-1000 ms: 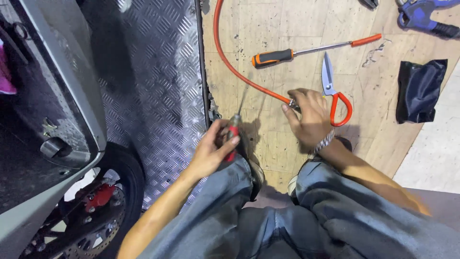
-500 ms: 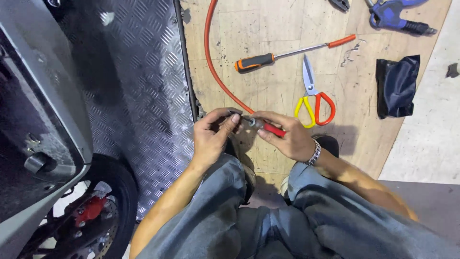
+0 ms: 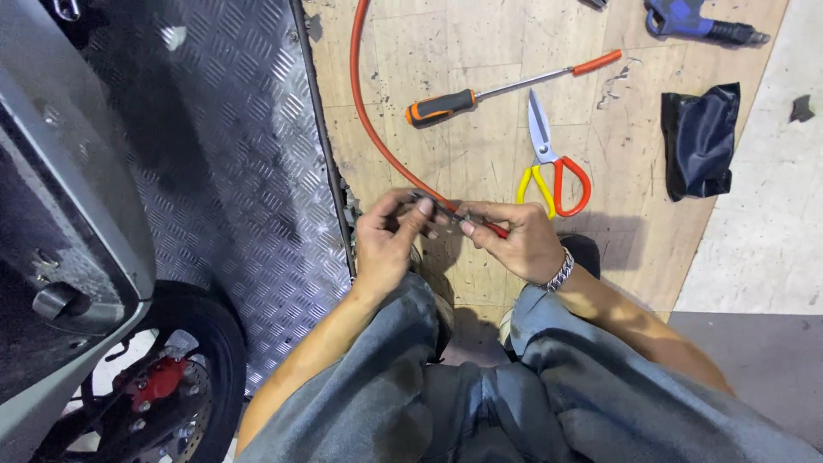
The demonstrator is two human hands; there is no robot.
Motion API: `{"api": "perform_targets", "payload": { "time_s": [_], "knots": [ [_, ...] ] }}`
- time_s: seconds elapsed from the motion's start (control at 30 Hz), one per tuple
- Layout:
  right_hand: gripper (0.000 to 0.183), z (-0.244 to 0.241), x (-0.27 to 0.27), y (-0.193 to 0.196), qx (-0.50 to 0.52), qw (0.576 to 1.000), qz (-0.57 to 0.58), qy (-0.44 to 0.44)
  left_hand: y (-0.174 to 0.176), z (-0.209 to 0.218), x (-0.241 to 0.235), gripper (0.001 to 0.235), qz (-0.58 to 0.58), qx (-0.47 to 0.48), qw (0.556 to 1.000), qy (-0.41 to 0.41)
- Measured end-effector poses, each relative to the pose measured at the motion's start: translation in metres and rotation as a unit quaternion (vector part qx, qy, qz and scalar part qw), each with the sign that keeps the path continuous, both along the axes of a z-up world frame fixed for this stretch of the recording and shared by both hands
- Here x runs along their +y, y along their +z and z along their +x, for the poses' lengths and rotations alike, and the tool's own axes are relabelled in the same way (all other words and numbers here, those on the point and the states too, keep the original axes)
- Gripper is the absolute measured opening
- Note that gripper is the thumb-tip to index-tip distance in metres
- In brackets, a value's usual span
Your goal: The person repairs an orange air hose by removing a metal connector with a screwdriver, cutting the hose end with scissors, and reattaching the connector. They then tighten the fitting using a screwdriver and a ratchet tool.
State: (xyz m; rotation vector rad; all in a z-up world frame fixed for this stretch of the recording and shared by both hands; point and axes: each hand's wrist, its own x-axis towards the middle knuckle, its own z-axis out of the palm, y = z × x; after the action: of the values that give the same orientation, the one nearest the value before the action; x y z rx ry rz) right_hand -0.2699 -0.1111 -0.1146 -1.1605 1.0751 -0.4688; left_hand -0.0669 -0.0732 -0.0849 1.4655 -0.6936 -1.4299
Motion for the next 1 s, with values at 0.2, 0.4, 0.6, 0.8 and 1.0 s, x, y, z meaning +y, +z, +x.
{"api": "perform_targets", "payload": {
  "time_s": [0.2, 0.4, 0.6, 0.8, 1.0],
  "knots": [
    [0.028, 0.002, 0.006, 0.005, -0.005, 0.998, 0.068, -0.016, -0.002, 0.002, -0.005, 0.010, -0.071, -0.054, 0.995, 0.053],
    [0.034, 0.011, 0.006, 0.005, -0.147, 0.970, 0.188, -0.037, 0.014, 0.003, -0.014, 0.010, -0.132, -0.075, 0.983, 0.099],
    [0.034, 0.007, 0.000, 0.013, -0.162, 0.965, 0.204, -0.028, 0.021, 0.005, -0.019, 0.010, -0.145, -0.065, 0.987, 0.039],
    [0.032, -0.001, 0.007, -0.003, -0.189, 0.944, 0.266, -0.054, 0.012, -0.003, -0.021, 0.008, -0.099, -0.011, 0.995, -0.014],
    [0.031, -0.011, 0.029, -0.023, -0.183, 0.937, 0.294, -0.043, 0.035, 0.048, -0.061, 0.009, -0.128, -0.190, 0.967, 0.111]
  ]
}}
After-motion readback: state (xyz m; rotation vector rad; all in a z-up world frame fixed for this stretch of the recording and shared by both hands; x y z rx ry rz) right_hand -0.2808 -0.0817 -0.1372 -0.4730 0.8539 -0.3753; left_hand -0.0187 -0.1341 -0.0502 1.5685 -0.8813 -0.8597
